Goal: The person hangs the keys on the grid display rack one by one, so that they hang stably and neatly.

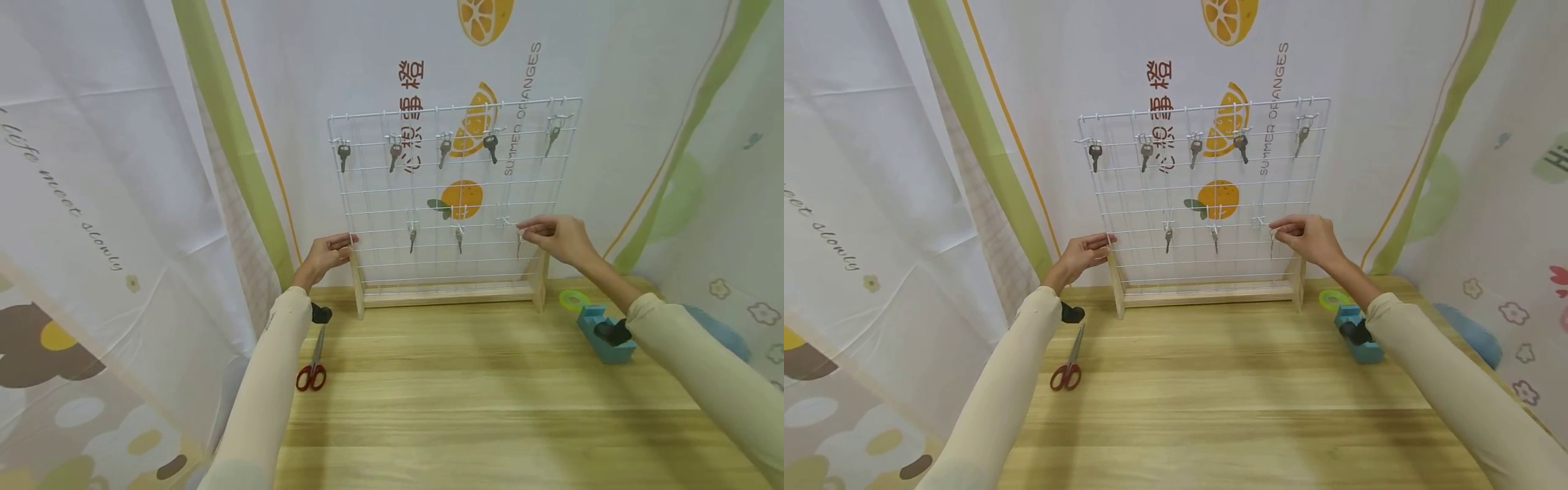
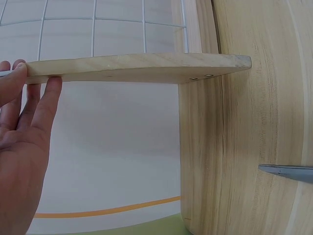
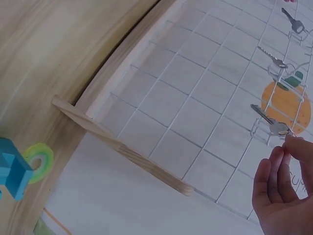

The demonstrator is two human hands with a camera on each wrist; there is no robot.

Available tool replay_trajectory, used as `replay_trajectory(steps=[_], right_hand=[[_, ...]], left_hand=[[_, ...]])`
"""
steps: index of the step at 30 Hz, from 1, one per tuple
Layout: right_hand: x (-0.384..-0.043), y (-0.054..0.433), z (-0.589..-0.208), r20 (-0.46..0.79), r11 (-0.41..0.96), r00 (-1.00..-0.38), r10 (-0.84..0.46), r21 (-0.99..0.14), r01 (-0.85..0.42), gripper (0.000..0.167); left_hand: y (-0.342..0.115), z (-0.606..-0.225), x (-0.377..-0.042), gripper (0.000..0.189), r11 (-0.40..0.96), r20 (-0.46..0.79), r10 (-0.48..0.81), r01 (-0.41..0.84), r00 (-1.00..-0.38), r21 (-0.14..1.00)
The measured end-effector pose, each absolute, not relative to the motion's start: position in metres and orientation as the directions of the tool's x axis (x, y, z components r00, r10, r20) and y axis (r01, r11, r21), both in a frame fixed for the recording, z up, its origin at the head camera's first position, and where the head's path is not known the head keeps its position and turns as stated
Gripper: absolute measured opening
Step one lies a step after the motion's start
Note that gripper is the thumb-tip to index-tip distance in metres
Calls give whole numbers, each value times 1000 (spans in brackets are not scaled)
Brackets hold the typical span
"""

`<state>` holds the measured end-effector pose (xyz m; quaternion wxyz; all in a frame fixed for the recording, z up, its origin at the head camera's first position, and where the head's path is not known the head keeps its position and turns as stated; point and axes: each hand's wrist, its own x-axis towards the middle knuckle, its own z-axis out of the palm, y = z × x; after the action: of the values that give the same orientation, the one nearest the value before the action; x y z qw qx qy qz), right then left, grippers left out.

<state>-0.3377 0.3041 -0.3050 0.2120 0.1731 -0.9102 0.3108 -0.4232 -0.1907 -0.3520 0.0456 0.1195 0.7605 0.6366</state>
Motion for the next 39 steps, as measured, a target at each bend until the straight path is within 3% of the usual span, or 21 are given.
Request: replay_trajectory(steps=[24,39], right_hand=[[-364,289,-297,445,763,-885,-134,-524,-379,23],[-375,280,-304,476,753,-868,-141,-517,-406,19]], left_hand=[[-189,-354,-426,46,136,83,252,120,-964,983],[-190,-352,-422,46,177,99,231,142,-968,974]])
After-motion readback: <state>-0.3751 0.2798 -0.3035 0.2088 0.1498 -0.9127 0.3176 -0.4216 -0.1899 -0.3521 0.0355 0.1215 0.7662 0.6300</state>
